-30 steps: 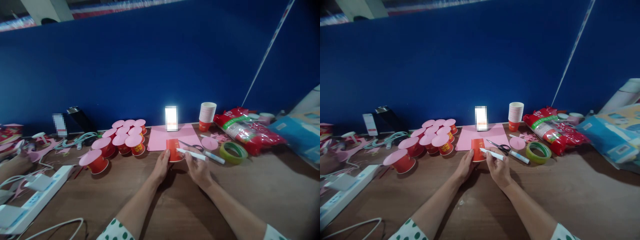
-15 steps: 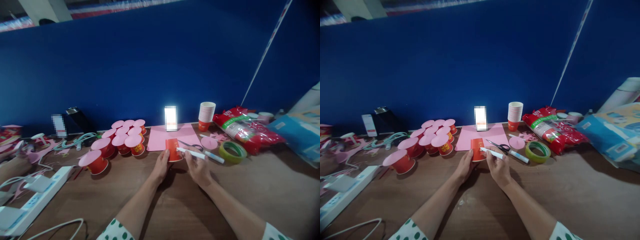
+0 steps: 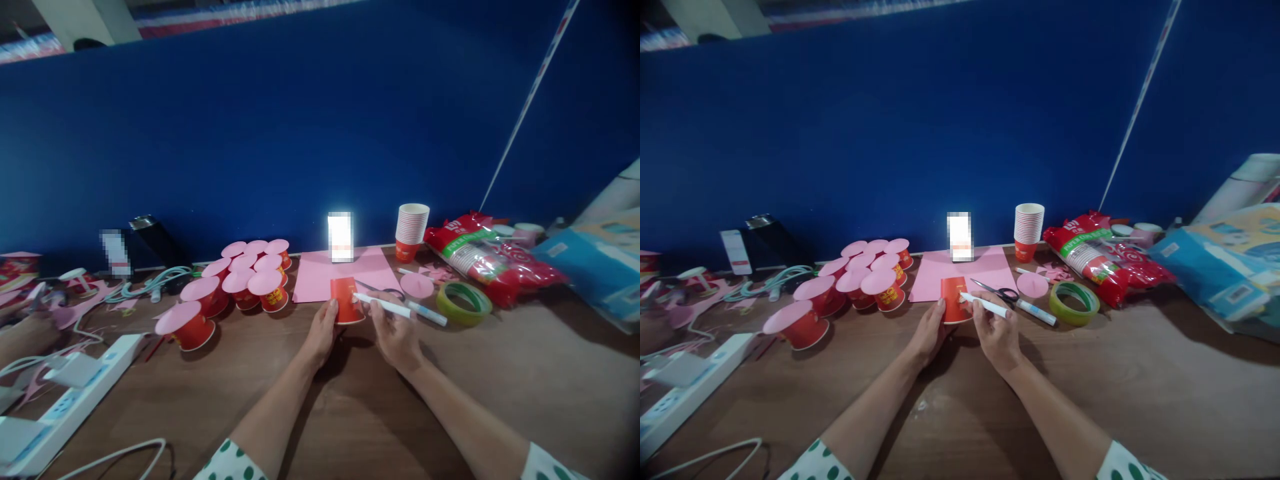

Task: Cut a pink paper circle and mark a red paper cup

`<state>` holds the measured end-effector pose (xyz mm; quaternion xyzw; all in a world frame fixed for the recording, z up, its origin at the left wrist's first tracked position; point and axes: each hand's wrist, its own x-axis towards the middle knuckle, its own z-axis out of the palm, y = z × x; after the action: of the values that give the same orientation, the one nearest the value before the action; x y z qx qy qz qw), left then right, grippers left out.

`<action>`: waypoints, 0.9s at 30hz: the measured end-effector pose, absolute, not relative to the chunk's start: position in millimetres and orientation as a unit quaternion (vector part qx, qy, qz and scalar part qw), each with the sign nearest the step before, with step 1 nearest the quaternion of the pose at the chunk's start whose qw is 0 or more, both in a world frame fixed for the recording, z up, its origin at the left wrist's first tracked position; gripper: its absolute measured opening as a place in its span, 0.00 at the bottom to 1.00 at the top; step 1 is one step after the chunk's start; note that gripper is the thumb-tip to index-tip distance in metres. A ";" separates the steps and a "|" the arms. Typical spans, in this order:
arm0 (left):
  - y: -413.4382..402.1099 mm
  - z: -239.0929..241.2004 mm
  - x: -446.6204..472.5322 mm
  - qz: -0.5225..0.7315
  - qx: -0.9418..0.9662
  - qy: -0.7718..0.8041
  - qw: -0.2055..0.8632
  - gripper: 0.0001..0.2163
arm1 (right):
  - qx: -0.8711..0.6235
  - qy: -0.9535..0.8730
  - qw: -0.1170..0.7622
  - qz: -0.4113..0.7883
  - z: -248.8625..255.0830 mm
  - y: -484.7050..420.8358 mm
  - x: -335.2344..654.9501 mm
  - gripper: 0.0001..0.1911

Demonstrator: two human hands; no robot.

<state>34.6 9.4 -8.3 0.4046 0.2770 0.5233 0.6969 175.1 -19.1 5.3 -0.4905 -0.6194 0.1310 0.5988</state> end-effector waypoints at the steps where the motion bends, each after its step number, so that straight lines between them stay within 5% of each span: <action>1: 9.1 -7.6 34.7 0.524 0.402 0.279 0.697 0.19 | -0.486 -0.622 0.599 0.131 5.4 -18.9 175.3 0.09; 27: 15.4 -6.9 27.8 0.533 0.265 0.289 0.750 0.20 | -0.475 -0.604 0.623 0.149 18.1 -23.8 171.3 0.12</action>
<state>27.8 15.4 -6.9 0.2649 0.2887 0.5327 0.7501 171.3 -23.8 18.1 -0.4750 -0.6038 0.1491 0.6226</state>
